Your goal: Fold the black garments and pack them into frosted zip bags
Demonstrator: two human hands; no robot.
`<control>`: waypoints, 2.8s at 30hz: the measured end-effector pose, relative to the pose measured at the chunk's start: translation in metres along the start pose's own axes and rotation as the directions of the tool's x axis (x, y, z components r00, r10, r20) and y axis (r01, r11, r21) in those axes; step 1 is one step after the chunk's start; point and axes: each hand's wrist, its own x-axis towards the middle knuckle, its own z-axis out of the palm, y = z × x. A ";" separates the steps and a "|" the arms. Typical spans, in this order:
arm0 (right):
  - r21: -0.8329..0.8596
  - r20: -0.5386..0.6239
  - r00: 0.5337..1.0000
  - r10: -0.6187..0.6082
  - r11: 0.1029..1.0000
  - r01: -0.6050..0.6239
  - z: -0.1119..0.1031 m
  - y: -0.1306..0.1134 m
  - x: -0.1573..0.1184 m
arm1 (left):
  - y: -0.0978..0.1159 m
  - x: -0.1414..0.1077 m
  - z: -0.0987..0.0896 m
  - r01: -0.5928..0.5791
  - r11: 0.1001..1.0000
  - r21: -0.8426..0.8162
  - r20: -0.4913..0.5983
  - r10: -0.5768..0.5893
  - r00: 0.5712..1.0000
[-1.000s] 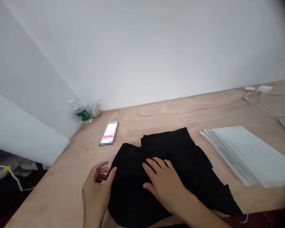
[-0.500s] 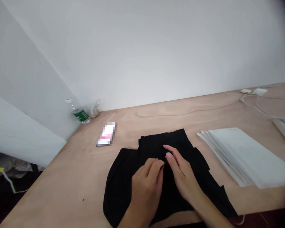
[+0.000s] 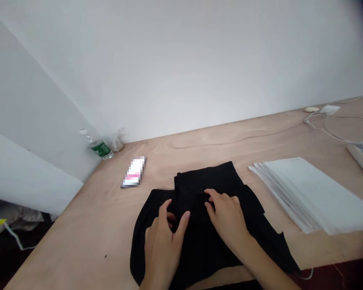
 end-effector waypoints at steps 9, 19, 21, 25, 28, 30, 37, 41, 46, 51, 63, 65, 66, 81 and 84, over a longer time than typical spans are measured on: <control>0.047 -0.109 0.988 -0.112 0.992 0.118 -0.017 0.003 -0.019 | 0.010 0.007 0.010 0.059 0.960 -0.275 -0.118 -0.094 0.988; 0.140 -0.006 1.000 0.029 0.990 -0.028 -0.017 0.022 -0.030 | 0.025 0.004 0.024 -0.509 0.859 -0.059 -0.359 0.458 0.813; 0.230 0.018 0.992 0.128 0.965 -0.129 -0.017 0.023 -0.030 | 0.027 -0.001 0.033 -0.585 0.811 0.004 -0.231 0.570 0.789; 0.389 0.047 0.963 0.264 0.883 -0.261 -0.021 0.023 -0.027 | 0.021 -0.008 0.039 -0.494 0.869 0.020 -0.174 0.490 0.854; 0.415 0.017 0.954 0.301 0.866 -0.281 -0.022 0.022 -0.022 | 0.015 -0.009 0.039 -0.478 0.878 -0.022 -0.157 0.469 0.869; 0.385 -0.010 0.959 0.283 0.886 -0.258 -0.021 0.019 -0.020 | 0.014 -0.008 0.038 -0.475 0.878 -0.050 -0.141 0.465 0.874; 0.445 0.028 0.992 0.124 0.887 -0.124 -0.025 0.012 -0.030 | 0.012 -0.006 0.040 -0.492 0.863 -0.113 -0.183 0.469 0.864; 0.312 0.073 0.989 0.132 0.938 -0.148 -0.029 0.015 -0.033 | 0.011 -0.006 0.041 -0.544 0.832 -0.110 -0.175 0.522 0.835; 0.281 0.018 0.997 0.078 0.956 -0.080 -0.028 0.019 -0.032 | 0.012 -0.009 0.042 -0.595 0.801 -0.065 -0.185 0.577 0.796; 0.135 0.030 0.995 0.097 0.986 -0.101 -0.026 0.029 -0.039 | 0.013 -0.009 0.046 -0.681 0.732 -0.006 -0.143 0.673 0.725; -0.141 0.142 0.974 -0.175 0.971 0.195 -0.007 0.009 0.001 | 0.016 -0.011 0.046 -0.672 0.740 -0.033 -0.182 0.656 0.732; -0.175 0.192 0.967 -0.168 0.964 0.202 0.002 0.014 0.004 | 0.018 -0.010 0.044 -0.649 0.759 -0.054 -0.144 0.638 0.757; -0.187 0.200 0.966 -0.167 0.961 0.205 0.005 0.016 0.005 | 0.019 -0.010 0.042 -0.633 0.770 -0.073 -0.121 0.623 0.772; -0.222 0.189 0.981 -0.034 0.972 0.076 0.011 0.032 0.004 | 0.018 0.028 0.059 -0.709 0.704 0.040 0.387 0.644 0.660; -0.227 0.166 0.986 -0.033 0.971 0.071 0.015 0.034 0.002 | 0.016 0.027 0.060 -0.720 0.691 0.063 0.380 0.651 0.657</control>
